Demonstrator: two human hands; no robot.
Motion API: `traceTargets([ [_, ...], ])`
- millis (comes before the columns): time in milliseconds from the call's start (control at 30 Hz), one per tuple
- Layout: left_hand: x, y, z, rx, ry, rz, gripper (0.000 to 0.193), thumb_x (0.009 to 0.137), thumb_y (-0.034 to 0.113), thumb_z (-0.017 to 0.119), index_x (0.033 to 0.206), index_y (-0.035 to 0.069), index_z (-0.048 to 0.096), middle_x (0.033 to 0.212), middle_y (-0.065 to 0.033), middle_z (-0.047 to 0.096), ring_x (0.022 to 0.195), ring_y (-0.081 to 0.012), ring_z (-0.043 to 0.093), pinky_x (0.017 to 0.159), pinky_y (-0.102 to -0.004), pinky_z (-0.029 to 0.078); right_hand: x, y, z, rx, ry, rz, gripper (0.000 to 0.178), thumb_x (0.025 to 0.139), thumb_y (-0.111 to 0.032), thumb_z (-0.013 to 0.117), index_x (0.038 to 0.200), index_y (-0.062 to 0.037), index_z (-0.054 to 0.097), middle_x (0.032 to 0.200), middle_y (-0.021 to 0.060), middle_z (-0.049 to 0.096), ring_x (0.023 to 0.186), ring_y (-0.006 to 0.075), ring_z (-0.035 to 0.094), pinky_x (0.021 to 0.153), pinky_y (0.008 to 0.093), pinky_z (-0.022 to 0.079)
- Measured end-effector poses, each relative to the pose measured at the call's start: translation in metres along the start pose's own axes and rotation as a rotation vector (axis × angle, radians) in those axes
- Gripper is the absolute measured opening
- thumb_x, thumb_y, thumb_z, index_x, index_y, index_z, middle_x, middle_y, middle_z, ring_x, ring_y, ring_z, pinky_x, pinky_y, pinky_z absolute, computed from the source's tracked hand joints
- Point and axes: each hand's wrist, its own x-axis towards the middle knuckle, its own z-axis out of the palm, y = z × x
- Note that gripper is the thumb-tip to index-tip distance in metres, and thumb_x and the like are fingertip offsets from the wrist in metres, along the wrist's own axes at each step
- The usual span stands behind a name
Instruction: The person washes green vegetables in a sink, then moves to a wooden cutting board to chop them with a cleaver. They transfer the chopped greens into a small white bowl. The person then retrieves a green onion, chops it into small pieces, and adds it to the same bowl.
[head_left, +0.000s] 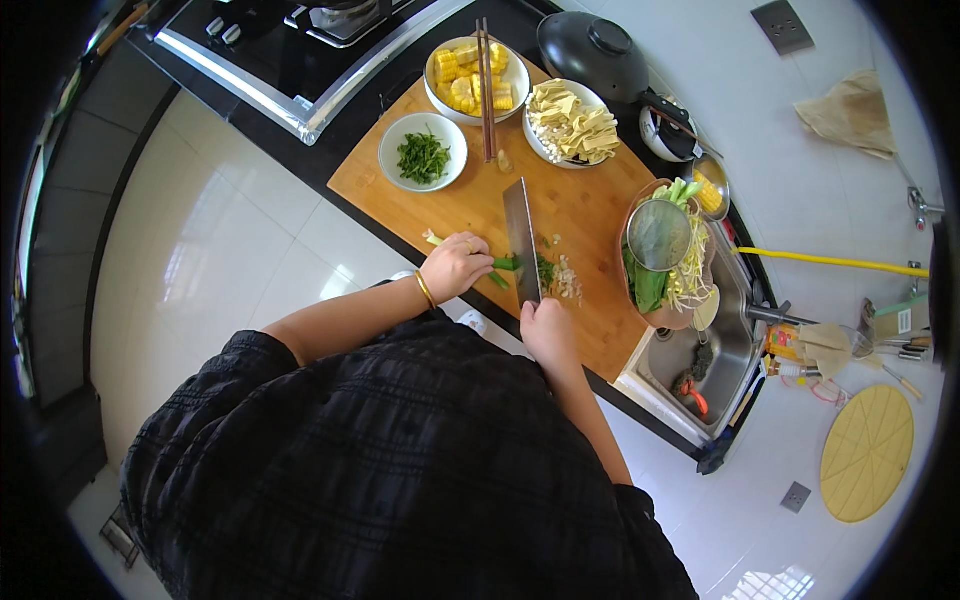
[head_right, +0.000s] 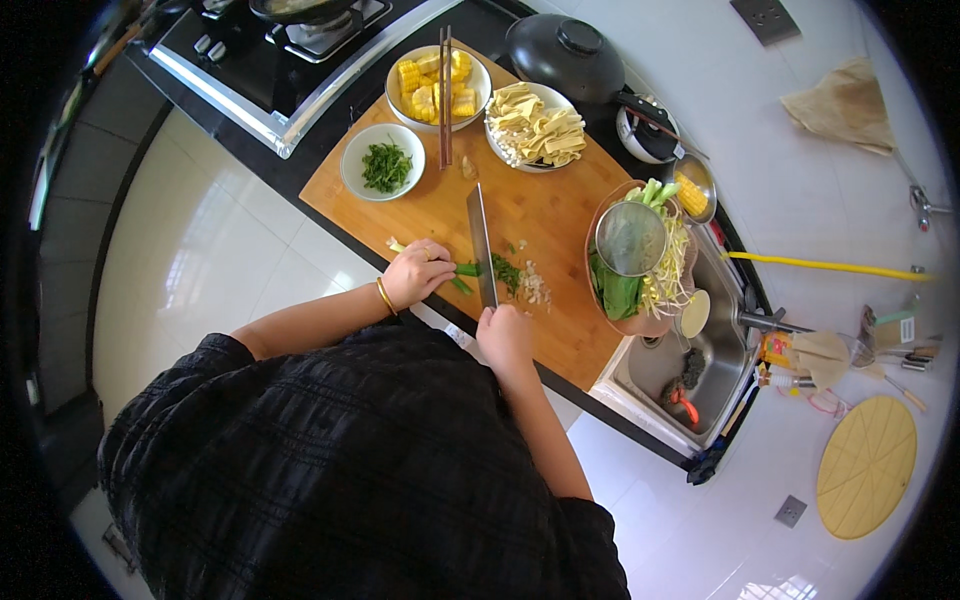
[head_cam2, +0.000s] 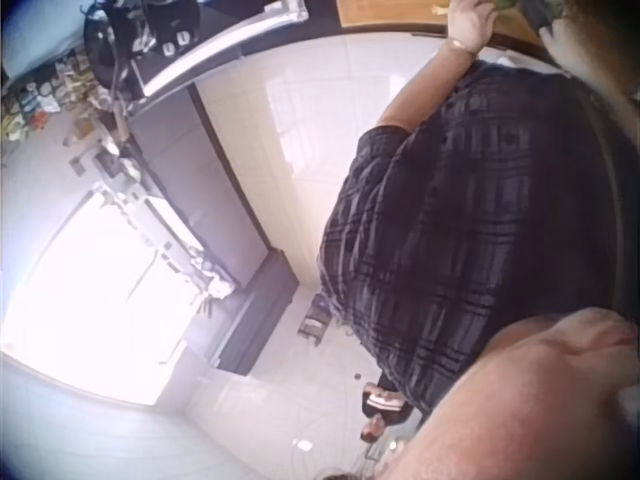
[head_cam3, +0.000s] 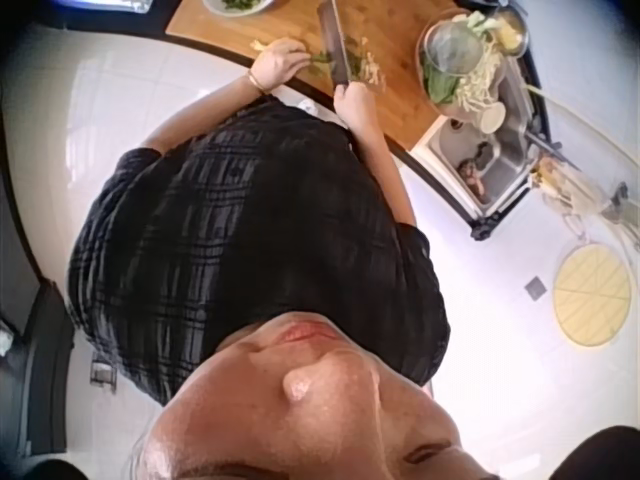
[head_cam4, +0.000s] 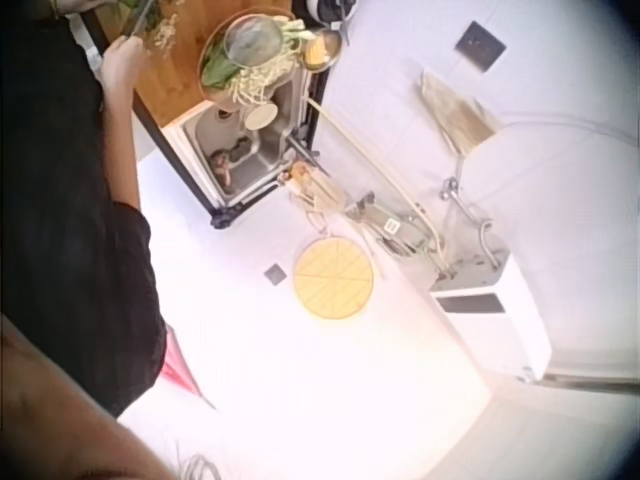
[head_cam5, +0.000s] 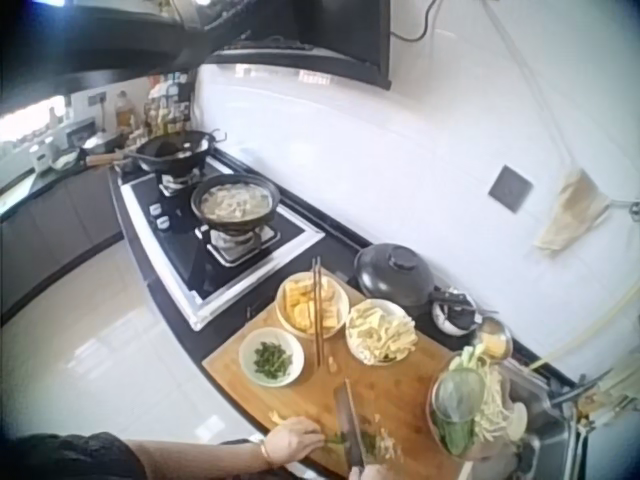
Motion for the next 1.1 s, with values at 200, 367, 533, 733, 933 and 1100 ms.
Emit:
traceTargets([
  [200, 0.001, 0.001, 0.002, 0.035, 0.028, 0.037, 0.011, 0.067, 0.008, 0.067, 0.076, 0.003, 0.062, 0.078, -0.0069, 0.055, 0.075, -0.0246, 0.054, 0.069, -0.0338, 0.044, 0.026, 0.007, 0.017, 0.254, 0.149, 0.027, 0.030, 0.080, -0.020, 0.052, 0.070, 0.0073, 0.059, 0.067, 0.0273, 0.057, 0.067, 0.0418, 0.057, 0.060, 0.0467, 0.045],
  [367, 0.001, 0.000, 0.011, 0.050, 0.034, 0.046, 0.012, 0.066, 0.008, 0.067, 0.076, 0.004, 0.062, 0.078, -0.0068, 0.054, 0.075, -0.0241, 0.054, 0.067, -0.0333, 0.044, 0.010, 0.007, -0.007, 0.092, 0.072, -0.047, 0.031, 0.079, -0.020, 0.053, 0.067, 0.0081, 0.057, 0.066, 0.0284, 0.055, 0.066, 0.0425, 0.057, 0.058, 0.0461, 0.045],
  [533, 0.001, -0.001, 0.015, 0.049, 0.024, 0.057, 0.013, 0.066, 0.008, 0.067, 0.077, 0.004, 0.062, 0.078, -0.0069, 0.054, 0.074, -0.0241, 0.053, 0.067, -0.0336, 0.044, 0.010, 0.011, -0.001, 0.055, 0.027, 0.010, 0.032, 0.080, -0.022, 0.053, 0.067, 0.0077, 0.056, 0.068, 0.0289, 0.056, 0.068, 0.0430, 0.057, 0.060, 0.0469, 0.045],
  [733, 0.005, -0.001, 0.017, 0.039, 0.039, 0.068, 0.014, 0.066, 0.009, 0.067, 0.078, 0.004, 0.061, 0.079, -0.0071, 0.054, 0.075, -0.0246, 0.053, 0.068, -0.0334, 0.045, 0.031, 0.029, 0.020, 0.112, 0.196, -0.139, 0.039, 0.084, -0.024, 0.051, 0.059, 0.0060, 0.051, 0.044, 0.0153, 0.051, 0.037, 0.0248, 0.055, 0.038, 0.0349, 0.043],
  [933, 0.007, 0.000, 0.024, 0.042, 0.018, 0.081, 0.015, 0.066, 0.009, 0.067, 0.079, 0.004, 0.061, 0.081, -0.0070, 0.054, 0.077, -0.0247, 0.054, 0.069, -0.0329, 0.045, 0.014, 0.036, 0.001, 0.004, 0.102, -0.130, 0.036, 0.084, -0.024, 0.052, 0.066, 0.0076, 0.055, 0.046, 0.0160, 0.052, 0.038, 0.0250, 0.056, 0.039, 0.0353, 0.044],
  [1100, 0.006, 0.001, 0.023, 0.018, -0.013, 0.029, 0.017, 0.065, 0.009, 0.068, 0.079, 0.004, 0.062, 0.083, -0.0067, 0.055, 0.080, -0.0246, 0.053, 0.071, -0.0329, 0.045, 0.015, 0.010, -0.006, 0.039, 0.034, 0.035, 0.032, 0.080, -0.022, 0.053, 0.070, 0.0083, 0.058, 0.068, 0.0287, 0.056, 0.068, 0.0419, 0.057, 0.060, 0.0463, 0.046],
])
